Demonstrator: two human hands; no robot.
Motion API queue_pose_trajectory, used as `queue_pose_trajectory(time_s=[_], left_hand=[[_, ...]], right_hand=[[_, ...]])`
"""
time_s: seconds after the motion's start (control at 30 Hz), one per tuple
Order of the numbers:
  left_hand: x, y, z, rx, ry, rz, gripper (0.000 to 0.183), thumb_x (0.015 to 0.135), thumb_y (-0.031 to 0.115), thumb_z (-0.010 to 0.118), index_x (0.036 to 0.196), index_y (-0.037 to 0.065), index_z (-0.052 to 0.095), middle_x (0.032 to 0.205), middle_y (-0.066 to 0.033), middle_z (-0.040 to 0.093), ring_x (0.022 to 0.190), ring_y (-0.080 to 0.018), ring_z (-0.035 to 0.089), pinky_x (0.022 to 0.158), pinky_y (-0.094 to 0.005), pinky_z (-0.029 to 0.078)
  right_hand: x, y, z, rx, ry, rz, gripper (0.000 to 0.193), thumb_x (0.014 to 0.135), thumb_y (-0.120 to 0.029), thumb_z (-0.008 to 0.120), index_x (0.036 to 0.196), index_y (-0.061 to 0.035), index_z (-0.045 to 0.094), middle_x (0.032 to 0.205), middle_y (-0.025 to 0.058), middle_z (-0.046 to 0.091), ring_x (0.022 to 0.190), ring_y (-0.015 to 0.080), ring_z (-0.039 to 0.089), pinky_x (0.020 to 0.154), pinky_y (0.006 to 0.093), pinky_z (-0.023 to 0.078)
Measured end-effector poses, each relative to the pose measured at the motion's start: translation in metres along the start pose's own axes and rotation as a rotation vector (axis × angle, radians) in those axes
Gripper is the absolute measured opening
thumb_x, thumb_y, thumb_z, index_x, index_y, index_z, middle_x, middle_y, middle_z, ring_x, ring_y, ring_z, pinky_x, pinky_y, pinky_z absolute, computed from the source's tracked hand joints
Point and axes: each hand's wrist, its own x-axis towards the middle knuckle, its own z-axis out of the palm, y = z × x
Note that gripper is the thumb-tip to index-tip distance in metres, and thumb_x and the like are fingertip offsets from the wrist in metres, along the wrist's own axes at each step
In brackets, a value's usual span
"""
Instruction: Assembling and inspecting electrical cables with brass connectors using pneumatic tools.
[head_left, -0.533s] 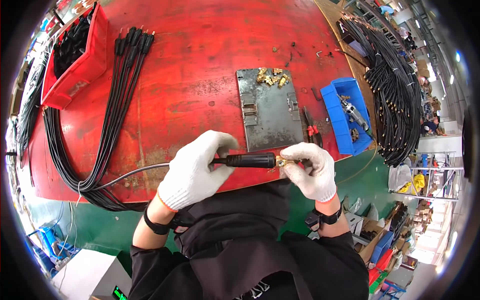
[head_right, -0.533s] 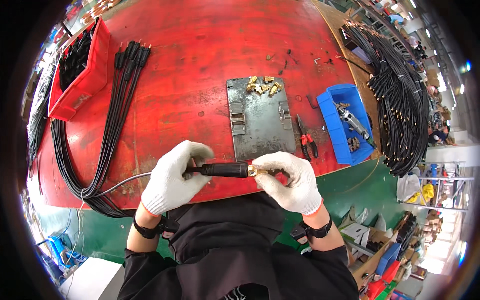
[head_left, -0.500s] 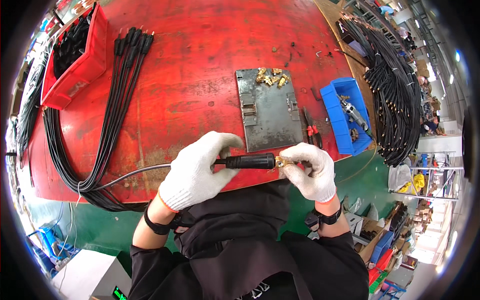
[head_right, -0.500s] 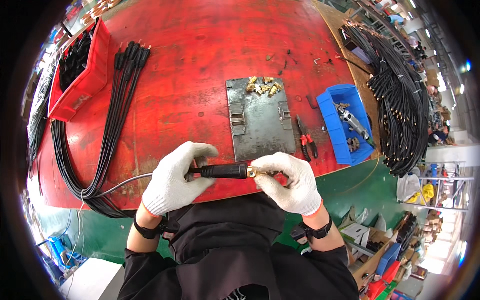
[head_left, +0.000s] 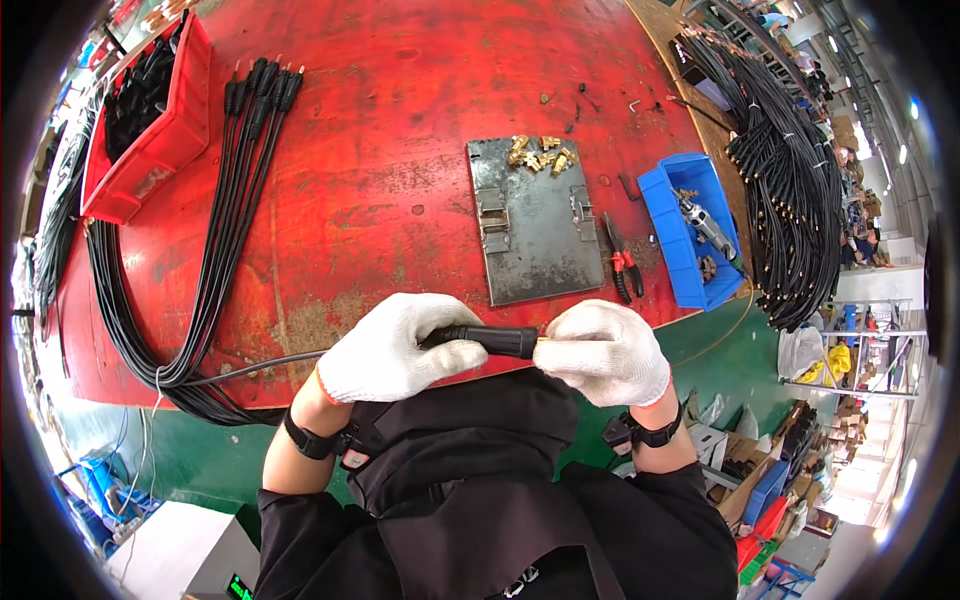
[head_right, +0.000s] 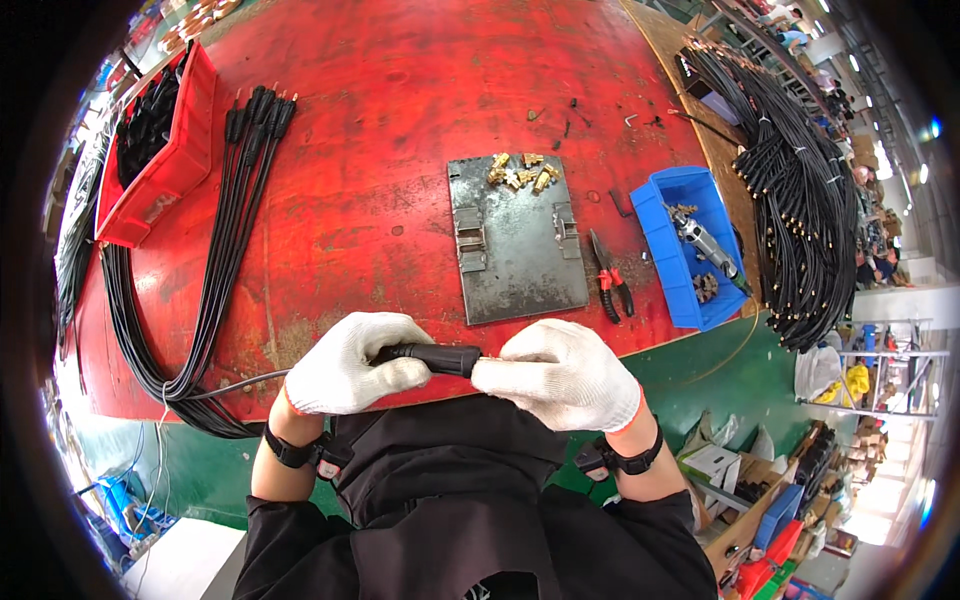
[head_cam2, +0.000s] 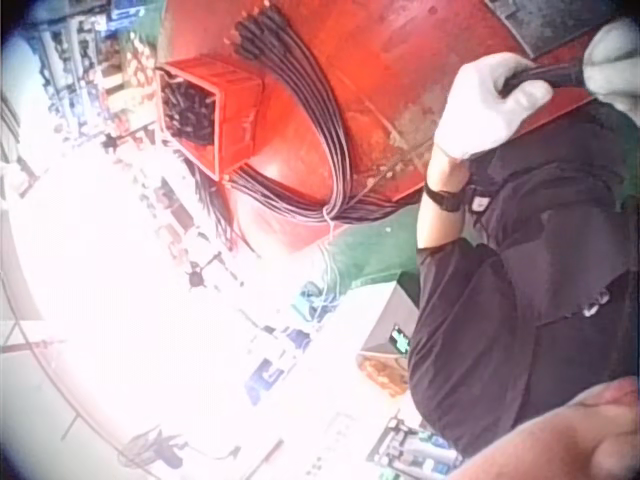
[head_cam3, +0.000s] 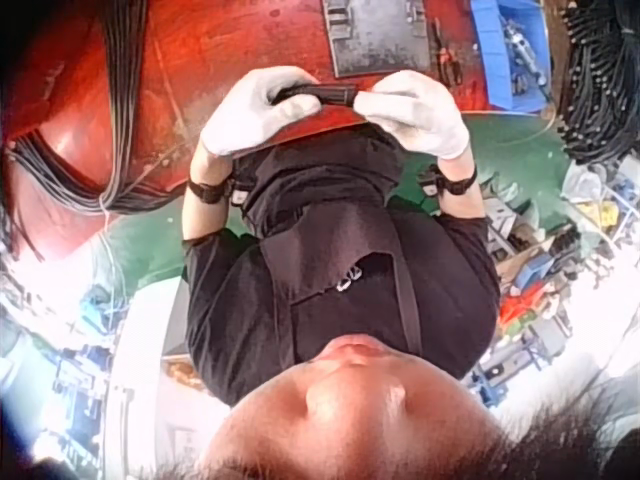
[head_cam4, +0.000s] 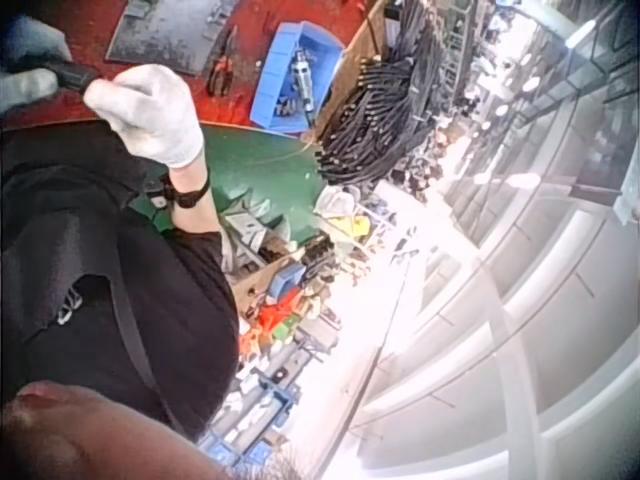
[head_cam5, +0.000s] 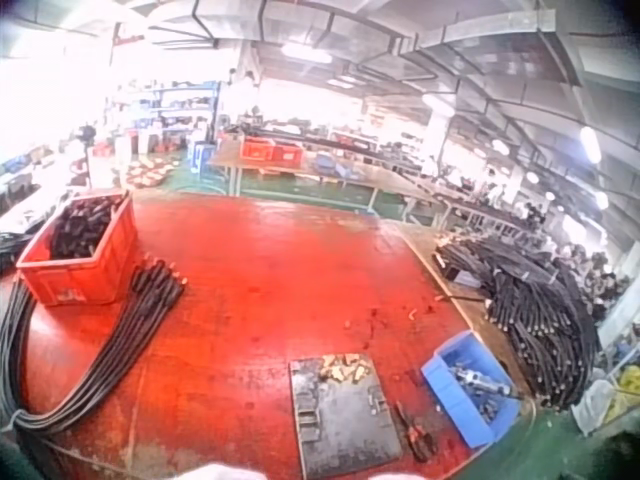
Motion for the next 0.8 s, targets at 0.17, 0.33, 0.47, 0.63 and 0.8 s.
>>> queue_pose_trajectory(time_s=[0.17, 0.33, 0.47, 0.63, 0.8], left_hand=[[0.001, -0.002, 0.001, -0.048, -0.061, -0.067, 0.032, 0.101, 0.026, 0.072, 0.112, -0.004, 0.071, 0.084, -0.0034, 0.066, 0.081, -0.01, 0.058, 0.073, -0.0306, 0.049], [0.003, -0.003, 0.008, -0.044, 0.066, 0.0, 0.027, 0.099, 0.021, 0.073, 0.112, -0.003, 0.072, 0.089, -0.0043, 0.068, 0.082, -0.0103, 0.061, 0.074, -0.0309, 0.051], [0.003, 0.007, 0.013, 0.183, 0.248, 0.167, 0.031, 0.083, 0.009, 0.084, 0.112, 0.003, 0.074, 0.091, -0.0062, 0.066, 0.078, -0.0143, 0.064, 0.07, -0.0316, 0.052], [0.003, 0.015, 0.021, 0.29, 0.358, 0.261, 0.039, 0.075, 0.005, 0.088, 0.112, 0.008, 0.075, 0.091, -0.0066, 0.065, 0.077, -0.0201, 0.066, 0.067, -0.033, 0.053], [0.011, 0.018, 0.031, 0.475, 0.241, 0.329, 0.043, 0.075, 0.012, 0.092, 0.115, 0.008, 0.077, 0.095, -0.0103, 0.071, 0.084, -0.0291, 0.072, 0.071, -0.0381, 0.057]], right_hand=[[0.0, 0.003, 0.004, -0.07, 0.01, -0.025, 0.048, 0.071, -0.002, 0.082, 0.116, -0.0161, 0.078, 0.097, 0.0017, 0.07, 0.088, 0.0247, 0.07, 0.074, 0.0386, 0.057], [0.001, 0.009, 0.017, 0.044, 0.258, -0.006, 0.05, 0.07, 0.003, 0.083, 0.117, -0.0164, 0.078, 0.098, 0.0048, 0.072, 0.08, 0.0271, 0.072, 0.069, 0.0378, 0.058], [0.002, 0.005, 0.018, 0.013, 0.306, 0.012, 0.033, 0.079, 0.003, 0.083, 0.109, -0.0099, 0.076, 0.097, 0.0094, 0.075, 0.077, 0.0245, 0.074, 0.065, 0.0353, 0.058], [0.0, -0.007, 0.015, 0.206, 0.349, 0.21, 0.032, 0.083, 0.002, 0.085, 0.113, -0.0064, 0.077, 0.097, 0.0096, 0.079, 0.082, 0.0224, 0.076, 0.072, 0.0327, 0.06], [0.003, -0.021, 0.009, 0.214, 0.289, 0.289, 0.03, 0.083, -0.003, 0.088, 0.111, -0.008, 0.078, 0.097, 0.0074, 0.079, 0.081, 0.0215, 0.076, 0.072, 0.0323, 0.06]])
